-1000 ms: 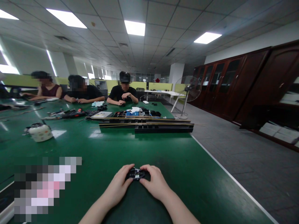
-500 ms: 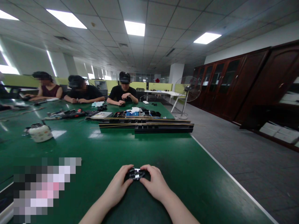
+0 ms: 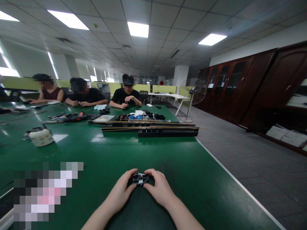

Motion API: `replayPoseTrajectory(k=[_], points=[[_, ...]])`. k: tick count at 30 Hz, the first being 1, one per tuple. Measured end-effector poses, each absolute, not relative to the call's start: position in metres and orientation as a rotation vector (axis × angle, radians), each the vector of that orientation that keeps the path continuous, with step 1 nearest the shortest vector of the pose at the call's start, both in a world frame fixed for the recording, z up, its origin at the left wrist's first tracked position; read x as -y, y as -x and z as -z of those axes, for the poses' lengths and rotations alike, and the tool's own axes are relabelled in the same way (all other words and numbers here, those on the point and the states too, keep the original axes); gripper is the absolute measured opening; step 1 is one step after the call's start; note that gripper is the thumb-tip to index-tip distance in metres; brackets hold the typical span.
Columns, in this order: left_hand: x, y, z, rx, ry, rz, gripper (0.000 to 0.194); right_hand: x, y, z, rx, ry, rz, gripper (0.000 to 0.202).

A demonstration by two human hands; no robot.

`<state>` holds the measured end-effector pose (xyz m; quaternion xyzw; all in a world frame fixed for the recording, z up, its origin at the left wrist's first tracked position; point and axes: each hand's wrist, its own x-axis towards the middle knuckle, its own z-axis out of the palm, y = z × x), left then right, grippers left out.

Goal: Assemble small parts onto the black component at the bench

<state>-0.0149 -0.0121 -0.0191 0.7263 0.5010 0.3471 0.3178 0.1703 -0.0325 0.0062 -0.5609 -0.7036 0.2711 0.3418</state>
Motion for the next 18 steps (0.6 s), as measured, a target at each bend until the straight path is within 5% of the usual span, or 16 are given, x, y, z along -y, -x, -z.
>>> replayPoseTrajectory(k=[18], points=[[0.0141,0.0143,0.0162,-1.294,-1.974,-0.985,0.036,0.0328,-0.1704,-0.0070,1.838,1.456,-0.716,0.032]])
